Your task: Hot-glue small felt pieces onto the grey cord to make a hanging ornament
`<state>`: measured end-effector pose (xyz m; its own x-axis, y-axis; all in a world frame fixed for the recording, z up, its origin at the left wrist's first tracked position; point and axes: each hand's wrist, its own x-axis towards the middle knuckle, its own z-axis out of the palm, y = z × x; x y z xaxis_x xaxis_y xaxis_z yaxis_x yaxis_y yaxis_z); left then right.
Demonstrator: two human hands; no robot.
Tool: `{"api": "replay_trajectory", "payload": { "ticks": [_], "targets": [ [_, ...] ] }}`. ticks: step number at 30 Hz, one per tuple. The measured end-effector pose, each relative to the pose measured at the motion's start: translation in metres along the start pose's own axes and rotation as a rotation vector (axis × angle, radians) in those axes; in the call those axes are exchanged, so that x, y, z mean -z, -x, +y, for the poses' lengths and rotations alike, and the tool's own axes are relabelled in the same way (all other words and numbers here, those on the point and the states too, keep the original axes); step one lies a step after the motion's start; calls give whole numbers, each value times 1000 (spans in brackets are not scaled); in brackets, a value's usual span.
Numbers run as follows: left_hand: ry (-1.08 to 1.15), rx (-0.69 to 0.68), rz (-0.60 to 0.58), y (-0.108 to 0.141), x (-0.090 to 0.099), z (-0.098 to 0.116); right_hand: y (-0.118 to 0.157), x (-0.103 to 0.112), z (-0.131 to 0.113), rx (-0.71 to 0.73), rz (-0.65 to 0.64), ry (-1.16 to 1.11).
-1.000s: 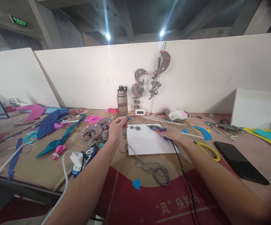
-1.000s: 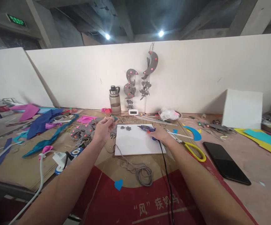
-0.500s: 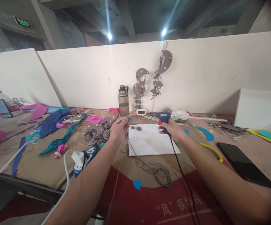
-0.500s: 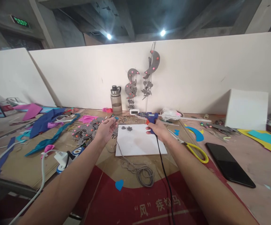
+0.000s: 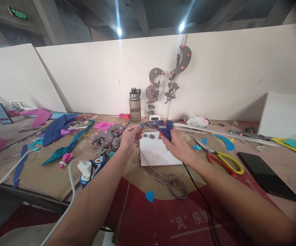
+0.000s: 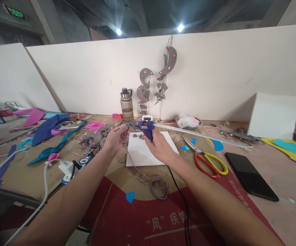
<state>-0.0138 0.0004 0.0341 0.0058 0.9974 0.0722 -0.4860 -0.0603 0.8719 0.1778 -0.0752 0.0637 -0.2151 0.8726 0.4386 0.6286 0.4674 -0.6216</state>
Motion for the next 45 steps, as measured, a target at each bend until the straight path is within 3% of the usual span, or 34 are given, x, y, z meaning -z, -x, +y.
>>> {"api": "replay_trajectory", "payload": {
  "ticks": [8,20,29,45],
  "targets": [
    [-36,25,17,5,-4,4,-1,-7,4,-2,19,177],
    [-138,-53,65,7,-6,3,0,-10,4,21,40,283],
    [-123,-92,110,7,-7,4,0,-8,5,36,46,298],
    [-136,-84,70,7,-8,3,1,-10,4,43,49,323]
  ]
}}
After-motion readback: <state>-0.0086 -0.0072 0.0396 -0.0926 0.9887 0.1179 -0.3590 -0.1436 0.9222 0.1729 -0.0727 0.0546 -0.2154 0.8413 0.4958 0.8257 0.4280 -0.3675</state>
